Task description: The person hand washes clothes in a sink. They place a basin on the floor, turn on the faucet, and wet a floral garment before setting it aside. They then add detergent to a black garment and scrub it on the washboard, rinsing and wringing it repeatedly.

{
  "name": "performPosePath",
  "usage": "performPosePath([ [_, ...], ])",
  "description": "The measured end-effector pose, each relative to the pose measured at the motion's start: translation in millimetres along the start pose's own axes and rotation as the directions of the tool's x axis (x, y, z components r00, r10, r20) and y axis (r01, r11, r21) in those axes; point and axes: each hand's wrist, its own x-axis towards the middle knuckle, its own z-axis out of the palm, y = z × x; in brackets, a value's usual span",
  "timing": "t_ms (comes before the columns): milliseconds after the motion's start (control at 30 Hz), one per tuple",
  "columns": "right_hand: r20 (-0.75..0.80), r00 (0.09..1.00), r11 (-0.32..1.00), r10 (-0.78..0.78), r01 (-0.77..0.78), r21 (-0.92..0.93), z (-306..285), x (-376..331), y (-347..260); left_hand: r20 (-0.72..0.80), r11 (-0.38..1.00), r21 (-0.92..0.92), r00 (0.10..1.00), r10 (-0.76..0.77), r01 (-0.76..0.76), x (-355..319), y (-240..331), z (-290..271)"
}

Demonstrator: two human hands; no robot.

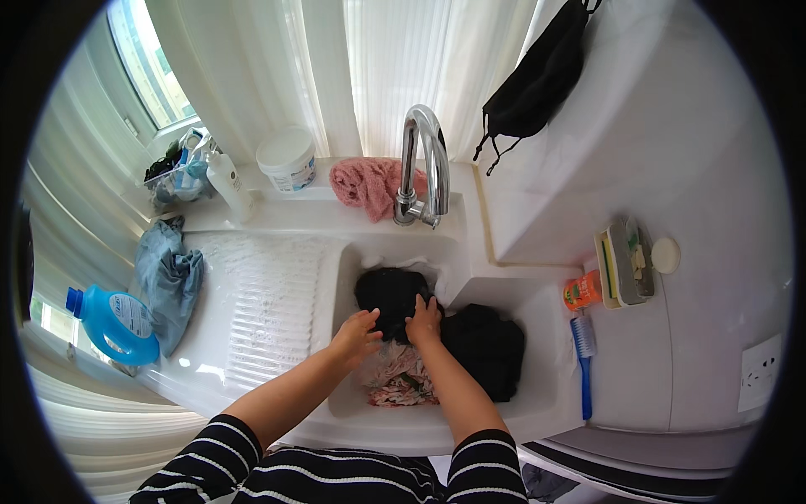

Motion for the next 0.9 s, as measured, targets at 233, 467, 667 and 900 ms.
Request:
performPosePath([
  [233,0.447,0.873,0.755,-0.193,0.423,-0.501,29,11,-18,-0.212,0.989,-0.067,0.966,-0.146,0.135,74,-34,-9],
  [467,-0.111,0.987,0.966,-0.120,0.090,-0.243,58,29,3,-0.196,0.984,-0.108,0.967,-0.161,0.142,73,-28,-13],
  [667,0.233,0.959,0.758,-0.163,-0.030,0.652,-49,-22,-43,0.081,0.918,-0.347,0.981,-0.178,0.195,61,-9,-1],
  [900,0.192,0.847,0.486,-0.496,0.088,0.870,-155,-106,-69,0.313,0.907,-0.357,0.943,-0.109,0.223,75,9,6],
])
